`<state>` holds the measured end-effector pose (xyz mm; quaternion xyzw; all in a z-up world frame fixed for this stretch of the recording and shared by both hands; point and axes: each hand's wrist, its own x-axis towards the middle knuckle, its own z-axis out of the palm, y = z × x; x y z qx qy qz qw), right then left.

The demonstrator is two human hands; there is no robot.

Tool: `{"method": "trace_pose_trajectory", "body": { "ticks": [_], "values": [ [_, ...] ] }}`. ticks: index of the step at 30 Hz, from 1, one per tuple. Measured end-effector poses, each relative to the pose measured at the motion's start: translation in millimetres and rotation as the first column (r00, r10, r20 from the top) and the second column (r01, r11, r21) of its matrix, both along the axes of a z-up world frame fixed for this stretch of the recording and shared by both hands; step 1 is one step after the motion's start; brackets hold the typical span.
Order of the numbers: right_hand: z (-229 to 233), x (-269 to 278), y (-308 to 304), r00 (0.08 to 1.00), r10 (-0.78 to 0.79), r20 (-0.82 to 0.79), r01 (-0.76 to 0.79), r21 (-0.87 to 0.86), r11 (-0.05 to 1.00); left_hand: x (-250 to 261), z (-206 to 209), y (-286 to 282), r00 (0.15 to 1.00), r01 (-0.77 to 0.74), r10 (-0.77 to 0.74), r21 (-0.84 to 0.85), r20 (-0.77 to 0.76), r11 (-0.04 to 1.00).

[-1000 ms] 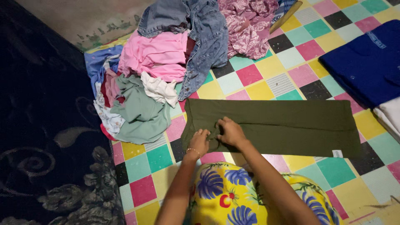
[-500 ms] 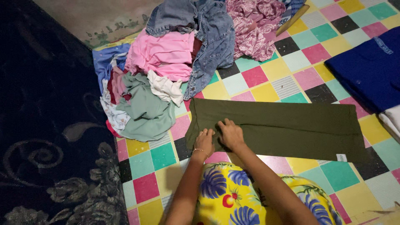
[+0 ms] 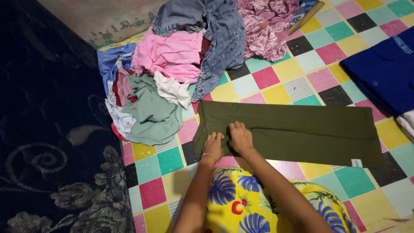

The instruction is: The person folds a green t-shirt on a colorful tiled floor, smoothing and aligning it before folding it into a compact rectangle. They then pick up a pink patterned cloth and begin to fold it.

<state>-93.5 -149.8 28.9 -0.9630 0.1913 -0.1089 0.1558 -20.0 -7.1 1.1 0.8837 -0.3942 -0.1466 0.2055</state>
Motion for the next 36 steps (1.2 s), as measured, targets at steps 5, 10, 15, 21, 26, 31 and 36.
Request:
{"method": "trace_pose_trajectory", "body": {
  "ticks": [5, 10, 15, 21, 26, 31, 36],
  "values": [
    [9, -1, -1, 0.996, -0.084, 0.002, 0.084, -0.037, 0.996, 1, -8, 1, 0.999, 0.009, -0.006, -0.049, 0.053, 0.999],
    [22, -18, -6, 0.993, -0.106, 0.057, 0.111, -0.082, 0.990, 2, -12, 3, 0.999, 0.008, -0.005, -0.071, 0.047, 0.997],
    [19, -45, -12, 0.986, -0.104, 0.128, 0.104, 0.002, 0.995, -6, 4, 5, 0.985, -0.043, 0.052, -0.058, 0.166, 0.997],
    [8, -79, -17, 0.993, -0.079, 0.086, 0.064, 0.163, 0.985, -16, 35, 26, 0.982, -0.059, 0.077, -0.108, 0.170, 0.992],
    [4, -97, -24, 1.000, -0.010, 0.014, 0.005, 0.295, 0.955, -13, 64, 34, 0.998, 0.024, -0.029, 0.079, 0.060, 0.997],
    [-7, -103, -40, 0.962, 0.034, -0.272, 0.090, 0.429, 0.899, -4, 71, 31, 0.999, 0.002, 0.008, 0.259, -0.034, 0.966],
    [-42, -92, -55, 0.935, -0.350, -0.052, 0.333, 0.465, 0.821, 12, 20, 22, 0.948, -0.286, 0.278, -0.032, -0.156, 0.958]
  ]
}}
